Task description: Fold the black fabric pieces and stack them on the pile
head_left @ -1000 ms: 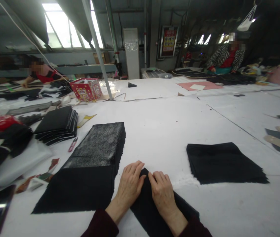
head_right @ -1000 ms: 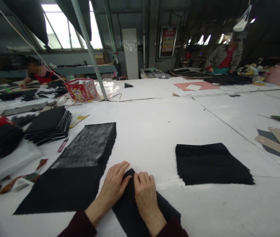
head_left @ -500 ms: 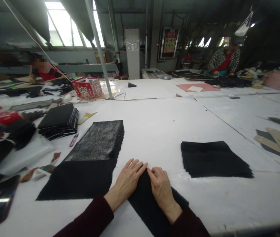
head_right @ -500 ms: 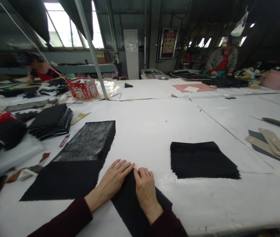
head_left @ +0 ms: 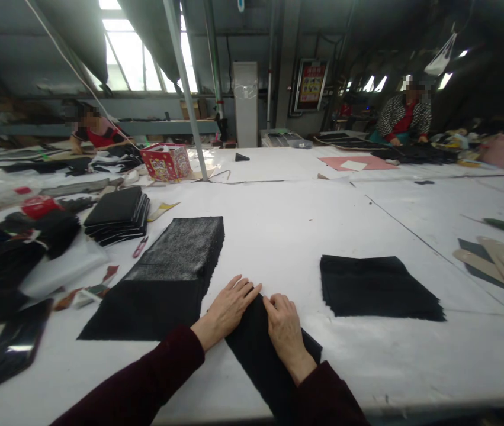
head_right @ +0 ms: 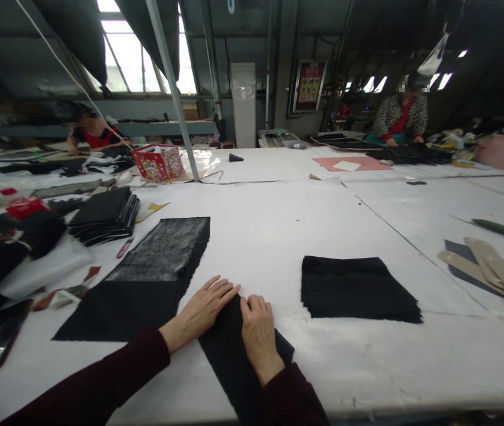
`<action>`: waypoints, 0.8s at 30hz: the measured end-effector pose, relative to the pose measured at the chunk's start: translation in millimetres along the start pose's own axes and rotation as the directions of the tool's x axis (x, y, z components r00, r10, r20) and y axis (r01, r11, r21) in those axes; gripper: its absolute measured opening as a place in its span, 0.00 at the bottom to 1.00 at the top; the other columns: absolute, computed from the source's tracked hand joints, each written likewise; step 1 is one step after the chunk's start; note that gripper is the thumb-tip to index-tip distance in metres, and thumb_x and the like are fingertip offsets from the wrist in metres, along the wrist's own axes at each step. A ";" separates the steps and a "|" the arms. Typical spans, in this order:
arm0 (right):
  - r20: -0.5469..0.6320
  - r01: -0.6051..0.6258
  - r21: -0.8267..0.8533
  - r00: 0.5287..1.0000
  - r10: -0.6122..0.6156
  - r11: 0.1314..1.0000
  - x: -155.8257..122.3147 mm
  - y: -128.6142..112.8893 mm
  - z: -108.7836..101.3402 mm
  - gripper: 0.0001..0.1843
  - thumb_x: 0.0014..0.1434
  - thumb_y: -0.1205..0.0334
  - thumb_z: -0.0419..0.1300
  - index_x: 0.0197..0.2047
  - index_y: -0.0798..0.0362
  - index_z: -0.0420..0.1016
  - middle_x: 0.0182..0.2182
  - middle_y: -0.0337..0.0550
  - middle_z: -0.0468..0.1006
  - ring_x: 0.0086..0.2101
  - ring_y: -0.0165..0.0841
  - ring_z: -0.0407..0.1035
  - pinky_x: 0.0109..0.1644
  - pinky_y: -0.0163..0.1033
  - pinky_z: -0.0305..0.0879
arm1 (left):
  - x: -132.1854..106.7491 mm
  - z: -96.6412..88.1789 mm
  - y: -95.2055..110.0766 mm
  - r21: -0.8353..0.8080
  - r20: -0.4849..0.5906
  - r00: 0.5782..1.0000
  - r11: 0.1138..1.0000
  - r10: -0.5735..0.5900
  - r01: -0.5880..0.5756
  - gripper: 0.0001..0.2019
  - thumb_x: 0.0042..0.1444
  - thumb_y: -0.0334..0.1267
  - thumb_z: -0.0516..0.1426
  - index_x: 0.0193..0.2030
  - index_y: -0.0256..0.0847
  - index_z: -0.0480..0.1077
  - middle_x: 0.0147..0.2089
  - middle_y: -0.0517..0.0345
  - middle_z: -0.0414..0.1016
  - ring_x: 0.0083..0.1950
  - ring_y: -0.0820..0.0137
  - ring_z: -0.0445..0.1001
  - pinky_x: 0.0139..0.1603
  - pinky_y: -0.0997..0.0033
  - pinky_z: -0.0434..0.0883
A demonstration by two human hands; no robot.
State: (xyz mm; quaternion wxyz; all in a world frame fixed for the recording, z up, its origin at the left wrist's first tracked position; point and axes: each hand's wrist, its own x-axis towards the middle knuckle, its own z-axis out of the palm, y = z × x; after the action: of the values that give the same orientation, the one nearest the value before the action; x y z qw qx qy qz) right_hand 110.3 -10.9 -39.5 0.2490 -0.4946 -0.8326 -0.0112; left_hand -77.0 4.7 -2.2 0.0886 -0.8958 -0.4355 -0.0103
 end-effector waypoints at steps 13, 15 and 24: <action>-0.059 0.047 -0.048 0.997 -0.050 0.998 -27.5 14.9 -12.6 0.16 0.65 0.73 0.51 0.53 0.54 0.72 0.36 0.45 0.70 0.38 0.37 0.62 0.42 0.41 0.56 | -1.7 -3.3 15.7 0.016 -0.026 0.999 1.000 0.025 -0.025 0.29 0.59 0.28 0.53 0.68 0.41 0.56 0.58 0.50 0.67 0.62 0.62 0.62 0.69 0.59 0.49; -0.058 0.047 -0.038 0.997 -0.049 0.998 -30.9 16.0 -16.3 0.16 0.65 0.73 0.52 0.53 0.54 0.72 0.36 0.45 0.70 0.38 0.37 0.62 0.42 0.41 0.56 | -1.9 -4.1 17.7 0.016 -0.027 0.999 0.999 0.035 -0.035 0.31 0.58 0.28 0.53 0.68 0.44 0.55 0.59 0.50 0.66 0.62 0.62 0.62 0.69 0.58 0.49; -0.016 0.017 -0.044 1.000 -0.018 0.999 -45.1 21.2 -29.2 0.15 0.64 0.73 0.54 0.52 0.54 0.72 0.37 0.45 0.70 0.39 0.37 0.62 0.43 0.42 0.56 | 2.3 -8.0 27.3 -0.006 -0.002 0.995 0.995 0.096 -0.096 0.26 0.60 0.28 0.52 0.66 0.39 0.58 0.57 0.50 0.68 0.61 0.63 0.62 0.68 0.59 0.51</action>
State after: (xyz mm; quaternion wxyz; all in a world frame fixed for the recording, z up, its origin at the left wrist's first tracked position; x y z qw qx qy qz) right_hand 157.1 -44.7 -38.0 0.2446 -0.4925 -0.8345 -0.0357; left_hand -53.8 -11.3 1.8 0.0866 -0.9159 -0.3919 -0.0081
